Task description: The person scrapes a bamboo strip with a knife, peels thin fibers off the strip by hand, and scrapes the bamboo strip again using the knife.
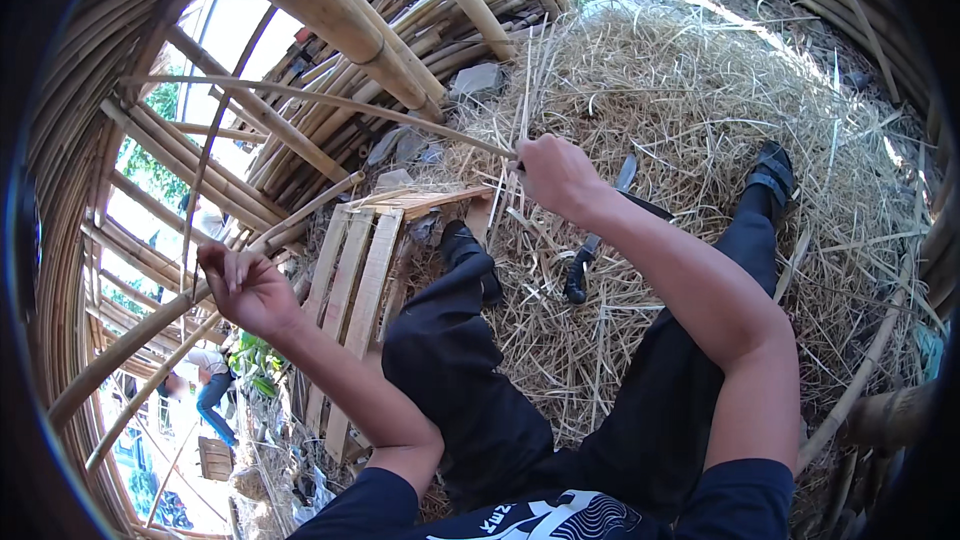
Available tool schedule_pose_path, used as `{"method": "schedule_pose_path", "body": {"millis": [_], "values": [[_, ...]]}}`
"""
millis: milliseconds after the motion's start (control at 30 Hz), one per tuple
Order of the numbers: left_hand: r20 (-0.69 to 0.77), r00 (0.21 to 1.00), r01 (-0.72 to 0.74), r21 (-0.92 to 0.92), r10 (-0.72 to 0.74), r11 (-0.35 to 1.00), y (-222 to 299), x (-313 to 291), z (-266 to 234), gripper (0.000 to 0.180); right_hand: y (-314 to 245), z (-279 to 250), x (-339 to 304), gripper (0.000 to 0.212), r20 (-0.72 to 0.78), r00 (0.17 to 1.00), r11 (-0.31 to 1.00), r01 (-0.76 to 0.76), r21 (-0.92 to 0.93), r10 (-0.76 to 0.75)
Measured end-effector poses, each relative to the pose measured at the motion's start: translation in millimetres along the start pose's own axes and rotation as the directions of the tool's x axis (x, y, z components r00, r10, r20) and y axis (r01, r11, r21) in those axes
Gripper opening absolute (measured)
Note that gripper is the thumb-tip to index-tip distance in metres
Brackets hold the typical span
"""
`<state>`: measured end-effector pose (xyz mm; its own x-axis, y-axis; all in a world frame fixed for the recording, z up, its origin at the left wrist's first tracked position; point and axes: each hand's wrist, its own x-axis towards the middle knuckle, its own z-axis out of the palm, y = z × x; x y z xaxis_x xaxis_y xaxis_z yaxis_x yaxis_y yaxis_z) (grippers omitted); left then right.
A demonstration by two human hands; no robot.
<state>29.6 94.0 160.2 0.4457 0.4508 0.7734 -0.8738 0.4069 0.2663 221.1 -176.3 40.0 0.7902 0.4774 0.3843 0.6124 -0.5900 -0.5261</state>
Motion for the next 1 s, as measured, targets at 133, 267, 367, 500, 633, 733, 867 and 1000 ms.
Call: {"method": "schedule_pose_path", "body": {"millis": [133, 267, 367, 500, 633, 733, 867, 1000], "values": [[-0.067, 0.997, 0.049, 0.008, -0.049, 0.999, 40.1, -41.7, -55.7, 0.021, 5.1, -7.6, -3.0, 0.028, -0.024, 0.998, 0.998, -0.065, 0.01, 0.066], [-0.451, 0.89, 0.198, 0.234, -0.074, 0.952, 92.1, -124.0, -128.2, 0.018, 5.3, 0.9, -1.5, 0.03, 0.021, 0.998, 0.998, -0.062, 0.012, 0.062], [-0.601, 0.786, 0.389, 0.293, -0.148, 0.873, 121.3, -180.1, -141.6, 0.018, 10.2, 28.6, -3.7, 0.031, 0.042, 0.997, 0.997, 0.065, -0.046, -0.063], [-0.705, 0.709, 0.365, 0.387, 0.016, 0.847, 164.4, -205.0, -148.9, 0.021, -8.5, 33.4, -7.7, 0.031, 0.118, 0.985, 0.992, 0.126, -0.005, -0.125], [-0.781, 0.555, 0.269, 0.495, 0.287, 0.826, 201.8, -195.3, -165.4, 0.021, -23.0, 30.1, -7.2, 0.008, 0.131, 0.984, 0.987, 0.134, -0.088, -0.122], [-0.767, 0.539, 0.195, 0.517, 0.349, 0.834, 253.3, -204.1, -195.9, 0.022, -41.6, 26.0, -9.0, 0.009, 0.033, 0.973, 0.969, 0.23, -0.087, -0.228], [-0.821, 0.466, 0.12, 0.428, 0.33, 0.896, 283.9, -211.4, -214.6, 0.018, -42.1, 26.0, -12.7, 0.015, 0.014, 0.981, 0.976, 0.195, -0.094, -0.194], [-0.893, 0.311, 0.074, 0.365, 0.326, 0.928, 319.0, -248.6, -223.2, 0.019, -32.3, 2.3, -0.2, 0.015, -0.1, 0.986, 0.982, 0.117, -0.151, -0.133]]}}
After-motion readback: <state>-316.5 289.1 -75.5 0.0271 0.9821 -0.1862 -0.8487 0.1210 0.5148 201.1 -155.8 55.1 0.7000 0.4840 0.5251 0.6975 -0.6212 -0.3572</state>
